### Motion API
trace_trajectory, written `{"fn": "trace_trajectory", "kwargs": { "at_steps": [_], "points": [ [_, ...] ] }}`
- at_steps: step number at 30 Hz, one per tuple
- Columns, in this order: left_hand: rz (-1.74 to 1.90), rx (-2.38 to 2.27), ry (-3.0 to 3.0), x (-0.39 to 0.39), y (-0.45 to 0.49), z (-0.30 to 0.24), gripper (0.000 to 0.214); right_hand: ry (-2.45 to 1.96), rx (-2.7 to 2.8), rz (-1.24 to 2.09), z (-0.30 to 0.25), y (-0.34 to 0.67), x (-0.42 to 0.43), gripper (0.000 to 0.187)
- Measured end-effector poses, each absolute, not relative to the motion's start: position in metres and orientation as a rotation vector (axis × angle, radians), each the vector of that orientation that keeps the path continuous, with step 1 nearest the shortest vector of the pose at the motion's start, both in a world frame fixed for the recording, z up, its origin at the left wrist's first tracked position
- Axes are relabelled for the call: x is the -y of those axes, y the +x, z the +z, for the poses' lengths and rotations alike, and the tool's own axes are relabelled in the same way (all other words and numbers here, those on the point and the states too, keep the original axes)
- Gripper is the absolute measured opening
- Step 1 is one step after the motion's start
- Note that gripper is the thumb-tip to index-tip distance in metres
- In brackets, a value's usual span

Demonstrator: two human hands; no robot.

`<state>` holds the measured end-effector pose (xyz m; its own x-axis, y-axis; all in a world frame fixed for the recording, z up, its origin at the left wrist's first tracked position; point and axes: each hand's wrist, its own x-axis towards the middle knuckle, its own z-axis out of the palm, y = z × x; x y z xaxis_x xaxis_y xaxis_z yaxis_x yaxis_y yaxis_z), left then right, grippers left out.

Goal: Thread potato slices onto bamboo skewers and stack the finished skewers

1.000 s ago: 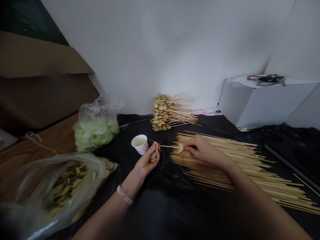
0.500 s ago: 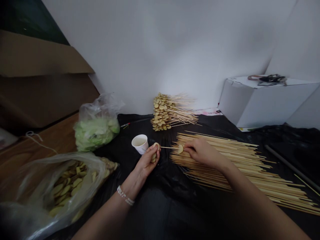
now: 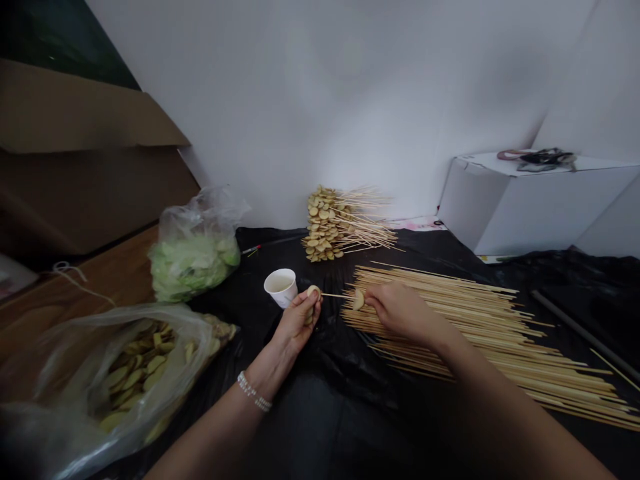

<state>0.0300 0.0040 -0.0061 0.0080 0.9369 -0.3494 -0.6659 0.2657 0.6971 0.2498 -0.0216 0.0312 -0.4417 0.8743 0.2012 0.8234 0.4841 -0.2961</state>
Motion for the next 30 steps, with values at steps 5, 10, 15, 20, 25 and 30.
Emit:
{"fn": "trace_trajectory", "kwargs": {
  "at_steps": [5,10,15,20,25,30],
  "points": [
    [1.298,-0.897,0.399,-0.004,0.03,-0.007,0.013,-1.418,2.408,0.245,0.028,0.249,0.02,0.027],
    [1.303,-0.901,0.403,-0.004,0.03,-0.007,0.014,-1.427,2.353,0.175,0.03,0.244,0.023,0.026],
    [1.298,-0.914,0.41,-0.006,0.029,-0.009,0.018,-1.37,2.352,0.424,0.032,0.242,0.024,0.025],
    [1.257,-0.923,0.448,-0.004,0.03,-0.007,0.02,-1.317,2.338,0.619,0.033,0.249,0.02,0.026],
    [1.237,-0.938,0.587,-0.001,0.031,-0.002,0.023,-1.357,2.274,0.501,0.038,0.251,0.02,0.027],
    [1.284,-0.928,0.663,-0.002,0.031,-0.001,0.031,-1.332,2.255,0.47,0.037,0.251,0.02,0.023]
  ]
}}
